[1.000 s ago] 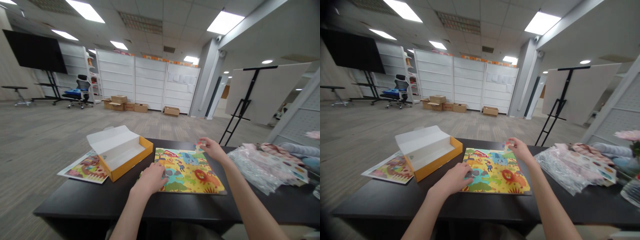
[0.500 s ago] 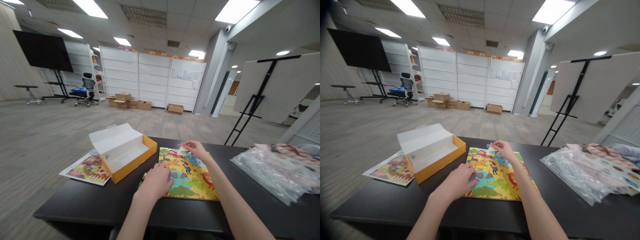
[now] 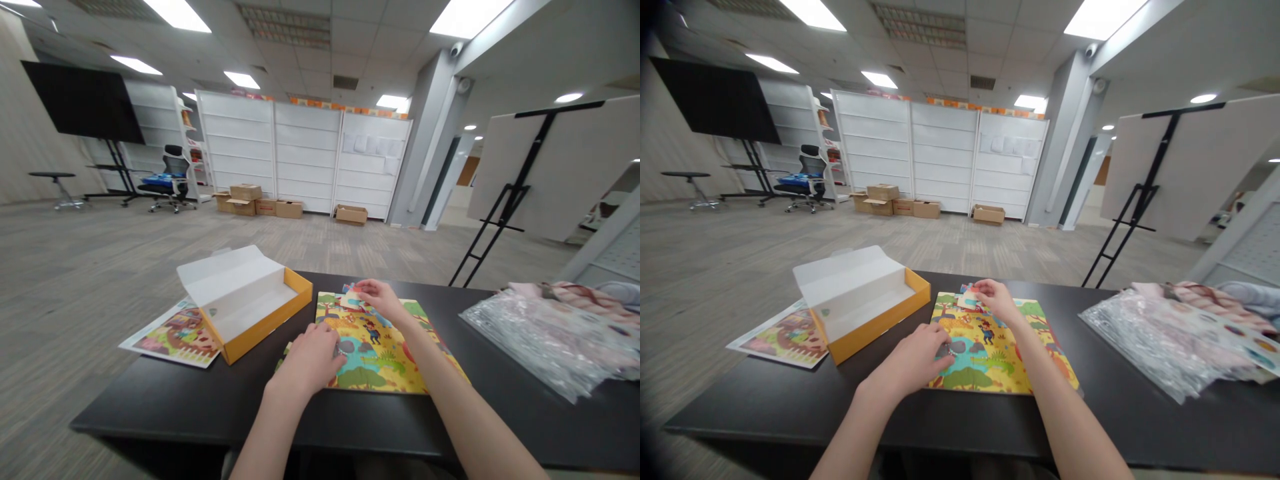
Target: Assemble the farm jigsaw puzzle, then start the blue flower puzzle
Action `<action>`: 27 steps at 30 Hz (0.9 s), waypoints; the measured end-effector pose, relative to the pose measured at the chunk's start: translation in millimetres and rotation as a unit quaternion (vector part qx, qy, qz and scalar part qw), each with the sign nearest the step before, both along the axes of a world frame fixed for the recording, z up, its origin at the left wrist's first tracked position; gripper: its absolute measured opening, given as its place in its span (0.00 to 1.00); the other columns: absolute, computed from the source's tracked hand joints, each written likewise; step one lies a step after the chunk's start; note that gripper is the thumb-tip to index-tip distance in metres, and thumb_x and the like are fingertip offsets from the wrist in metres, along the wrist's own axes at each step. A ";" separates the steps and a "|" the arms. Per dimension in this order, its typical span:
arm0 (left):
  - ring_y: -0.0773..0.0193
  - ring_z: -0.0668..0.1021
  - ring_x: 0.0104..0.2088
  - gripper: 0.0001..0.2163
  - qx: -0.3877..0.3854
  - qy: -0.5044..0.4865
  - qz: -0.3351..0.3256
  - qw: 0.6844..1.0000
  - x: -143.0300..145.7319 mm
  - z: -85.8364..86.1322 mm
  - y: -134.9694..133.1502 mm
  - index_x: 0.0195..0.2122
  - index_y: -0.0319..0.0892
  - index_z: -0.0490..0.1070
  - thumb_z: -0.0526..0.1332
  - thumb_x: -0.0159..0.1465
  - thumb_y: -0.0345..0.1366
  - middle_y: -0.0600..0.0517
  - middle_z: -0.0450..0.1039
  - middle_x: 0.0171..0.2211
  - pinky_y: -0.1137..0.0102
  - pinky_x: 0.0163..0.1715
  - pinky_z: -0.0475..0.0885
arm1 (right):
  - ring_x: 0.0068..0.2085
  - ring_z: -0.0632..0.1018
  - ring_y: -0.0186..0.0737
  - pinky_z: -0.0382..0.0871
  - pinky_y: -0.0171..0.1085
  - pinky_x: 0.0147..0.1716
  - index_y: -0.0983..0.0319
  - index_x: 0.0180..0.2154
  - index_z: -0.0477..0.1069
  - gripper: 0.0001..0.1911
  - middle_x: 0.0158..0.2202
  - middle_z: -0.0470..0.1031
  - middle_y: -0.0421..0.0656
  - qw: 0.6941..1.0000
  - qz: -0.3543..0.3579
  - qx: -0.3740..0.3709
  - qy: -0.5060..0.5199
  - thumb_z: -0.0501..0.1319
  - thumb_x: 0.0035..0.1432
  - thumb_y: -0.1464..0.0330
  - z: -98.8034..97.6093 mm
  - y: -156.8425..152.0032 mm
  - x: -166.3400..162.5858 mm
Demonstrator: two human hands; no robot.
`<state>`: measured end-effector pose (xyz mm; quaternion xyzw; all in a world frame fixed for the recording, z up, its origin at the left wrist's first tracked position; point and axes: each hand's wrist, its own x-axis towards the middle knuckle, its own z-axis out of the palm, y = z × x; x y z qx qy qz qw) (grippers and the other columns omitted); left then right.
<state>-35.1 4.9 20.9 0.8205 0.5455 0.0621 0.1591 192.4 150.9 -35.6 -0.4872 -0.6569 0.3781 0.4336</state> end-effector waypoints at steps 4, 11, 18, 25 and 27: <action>0.47 0.75 0.53 0.13 0.005 0.002 0.000 1.000 0.4 -0.8 0.6 0.47 0.42 0.76 0.58 0.65 0.38 0.43 0.74 0.50 0.56 0.49 0.74 | 0.31 0.79 0.37 0.76 0.36 0.31 0.60 0.45 0.74 0.19 0.33 0.79 0.41 1.000 0.006 0.007 0.001 0.66 0.49 0.67 -0.4 -0.9 -6.2; 0.47 0.74 0.53 0.13 0.003 -0.005 -0.002 1.000 -0.9 -2.2 1.0 0.47 0.42 0.76 0.58 0.65 0.39 0.44 0.74 0.51 0.56 0.49 0.74 | 0.23 0.77 0.32 0.74 0.33 0.24 0.57 0.50 0.72 0.21 0.32 0.70 0.36 1.000 0.002 -0.023 -0.017 0.64 0.53 0.65 3.5 -7.4 -4.8; 0.48 0.74 0.53 0.13 0.008 -0.006 0.000 1.000 -0.8 -6.4 1.9 0.47 0.42 0.76 0.58 0.64 0.39 0.43 0.74 0.51 0.57 0.49 0.74 | 0.24 0.75 0.33 0.72 0.34 0.23 0.60 0.36 0.70 0.14 0.28 0.72 0.36 1.000 -0.011 -0.015 -0.025 0.66 0.50 0.59 5.1 -9.6 -3.4; 0.47 0.74 0.54 0.14 -0.001 -0.012 -0.008 1.000 -4.0 -3.8 -1.1 0.48 0.42 0.76 0.58 0.64 0.39 0.44 0.74 0.52 0.57 0.49 0.74 | 0.27 0.73 0.33 0.70 0.33 0.26 0.59 0.42 0.68 0.20 0.28 0.72 0.35 0.999 -0.031 0.006 -0.014 0.66 0.48 0.59 9.2 -12.0 5.1; 0.47 0.74 0.54 0.14 0.000 -0.012 -0.006 1.000 -4.0 -3.0 -1.4 0.48 0.42 0.76 0.58 0.64 0.39 0.44 0.74 0.52 0.57 0.49 0.74 | 0.28 0.75 0.34 0.73 0.35 0.28 0.57 0.51 0.67 0.27 0.32 0.72 0.36 0.999 -0.034 -0.002 0.000 0.65 0.48 0.61 11.5 -14.4 6.5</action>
